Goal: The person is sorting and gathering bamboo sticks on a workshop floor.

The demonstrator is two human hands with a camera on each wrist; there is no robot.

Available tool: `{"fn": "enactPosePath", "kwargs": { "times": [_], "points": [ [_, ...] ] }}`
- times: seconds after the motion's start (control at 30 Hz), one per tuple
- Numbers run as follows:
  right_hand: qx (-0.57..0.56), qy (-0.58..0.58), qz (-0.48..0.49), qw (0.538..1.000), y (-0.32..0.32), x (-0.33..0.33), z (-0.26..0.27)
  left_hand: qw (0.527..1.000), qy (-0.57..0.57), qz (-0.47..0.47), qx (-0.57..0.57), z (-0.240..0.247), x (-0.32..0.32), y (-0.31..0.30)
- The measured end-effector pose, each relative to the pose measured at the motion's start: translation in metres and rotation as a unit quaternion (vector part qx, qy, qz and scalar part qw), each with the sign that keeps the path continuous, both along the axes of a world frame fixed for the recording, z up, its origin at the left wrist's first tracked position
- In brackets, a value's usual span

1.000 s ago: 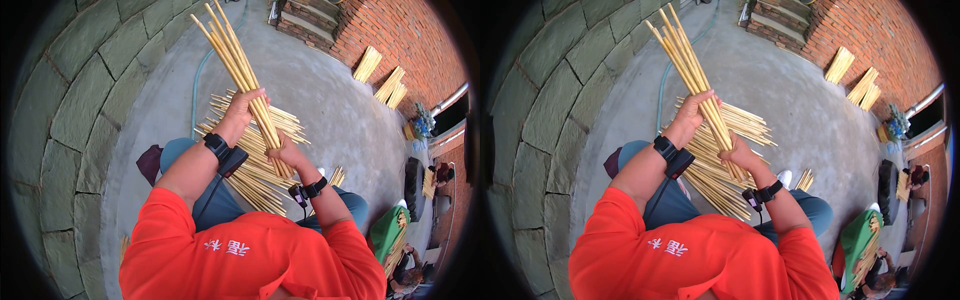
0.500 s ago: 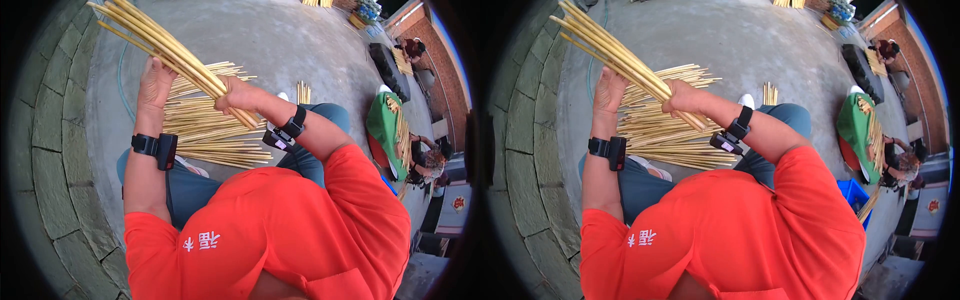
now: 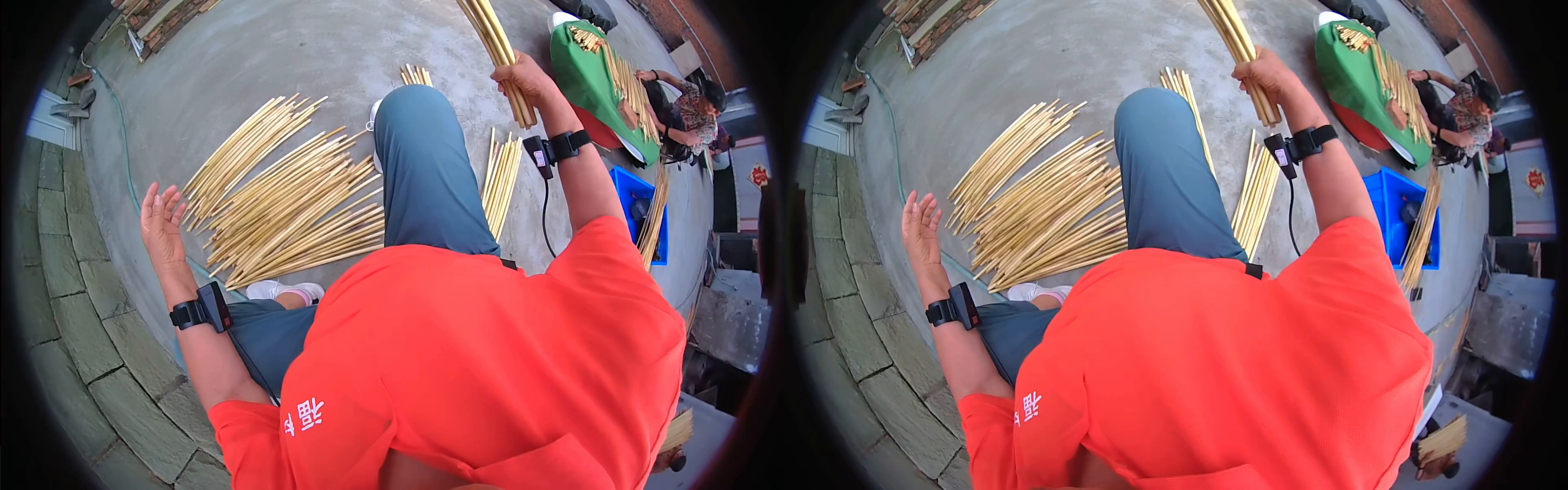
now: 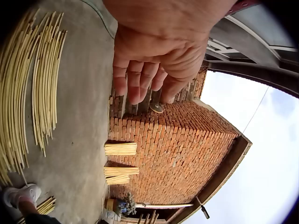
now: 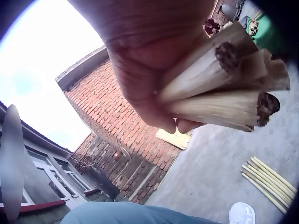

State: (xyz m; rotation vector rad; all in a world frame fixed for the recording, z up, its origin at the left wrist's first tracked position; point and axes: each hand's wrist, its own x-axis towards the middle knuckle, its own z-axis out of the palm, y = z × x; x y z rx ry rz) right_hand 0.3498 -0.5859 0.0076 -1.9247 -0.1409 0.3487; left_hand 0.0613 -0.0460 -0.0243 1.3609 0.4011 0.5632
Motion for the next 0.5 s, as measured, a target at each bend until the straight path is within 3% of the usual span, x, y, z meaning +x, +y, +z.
{"fn": "enactPosePath", "kwargs": {
  "times": [0.2, 0.37, 0.43, 0.5],
  "points": [
    [-0.063, 0.174, -0.176, 0.967, -0.060, -0.028, -0.184, 0.992, 0.065, 0.108, 0.016, 0.013, -0.031, 0.040],
    [-0.114, 0.185, -0.199, 0.955, -0.057, -0.054, -0.250, 0.968, 0.167, 0.157, 0.099, 0.038, -0.095, 0.049],
    [-0.204, 0.157, -0.184, 0.949, -0.048, -0.062, -0.263, 0.935, 0.227, 0.204, 0.183, 0.040, -0.132, 0.040],
    [-0.208, 0.159, -0.166, 0.951, -0.039, -0.066, -0.276, 0.885, 0.281, 0.264, 0.261, 0.035, -0.166, 0.025]
  ]
}}
